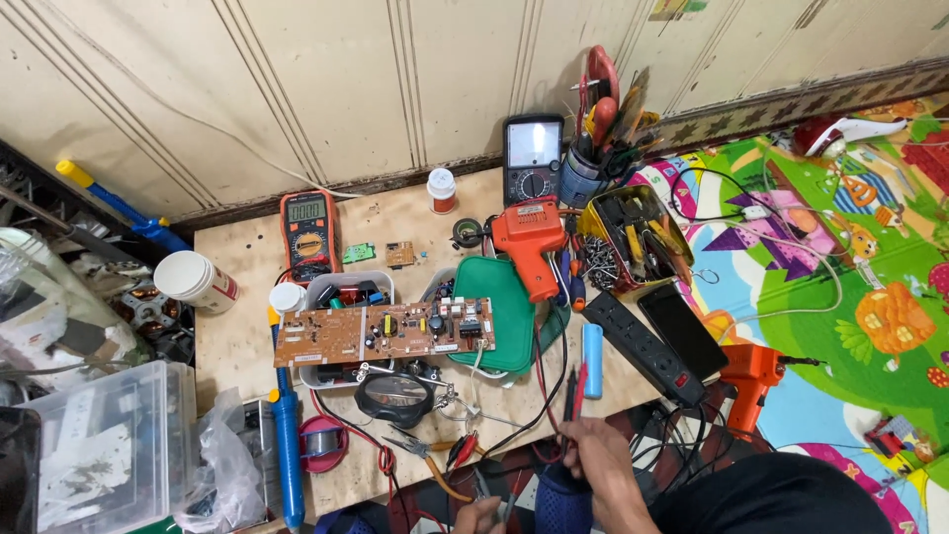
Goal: The person works on a cluttered workbench, handling a small electronic component and testing it with a multimeter. They then pick up a circuit board, inspect it, and use a magnifying glass to examine specific areas of the board.
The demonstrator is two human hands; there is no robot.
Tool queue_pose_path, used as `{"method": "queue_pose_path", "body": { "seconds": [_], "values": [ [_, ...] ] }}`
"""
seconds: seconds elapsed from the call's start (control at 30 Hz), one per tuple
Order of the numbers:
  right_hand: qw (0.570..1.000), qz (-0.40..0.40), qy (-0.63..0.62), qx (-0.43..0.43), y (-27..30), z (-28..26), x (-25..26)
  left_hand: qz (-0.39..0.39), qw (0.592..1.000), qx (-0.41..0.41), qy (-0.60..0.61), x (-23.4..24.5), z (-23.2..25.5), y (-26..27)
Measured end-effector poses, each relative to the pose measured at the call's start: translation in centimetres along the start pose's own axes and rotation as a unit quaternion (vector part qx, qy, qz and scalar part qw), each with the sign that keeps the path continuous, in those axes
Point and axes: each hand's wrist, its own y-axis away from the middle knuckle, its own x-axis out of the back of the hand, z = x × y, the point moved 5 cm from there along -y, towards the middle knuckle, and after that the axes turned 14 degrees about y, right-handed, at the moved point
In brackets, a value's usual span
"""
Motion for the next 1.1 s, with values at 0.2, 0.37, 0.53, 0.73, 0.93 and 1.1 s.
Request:
{"method": "queue_pose_path", "body": {
  "seconds": [0.2,0.37,0.53,0.73,0.93,1.1],
  "values": [
    [0.979,0.006,-0.119,0.168,-1.6,7.1,4.2,0.077,0.939,0.211,0.261,-4.9,26.9,-0.3],
    [0.933,-0.119,-0.218,0.260,2.7,2.6,3.6,0.078,0.949,0.205,0.229,-7.4,44.9,-1.3],
    [0.867,-0.232,-0.253,0.360,10.8,-9.0,2.1,0.086,0.962,0.184,0.184,-8.2,61.4,-2.9],
    [0.847,-0.153,-0.191,0.472,20.6,-22.5,3.3,0.101,0.969,0.091,0.204,-6.4,68.1,-5.2],
    [0.841,-0.154,-0.150,0.496,21.5,-29.1,-1.6,0.150,0.948,0.095,0.264,-3.1,64.5,-8.2],
    [0.921,-0.224,-0.038,0.316,14.6,-25.2,-8.6,0.160,0.924,0.122,0.325,-1.4,63.4,-10.4]
  ]
}}
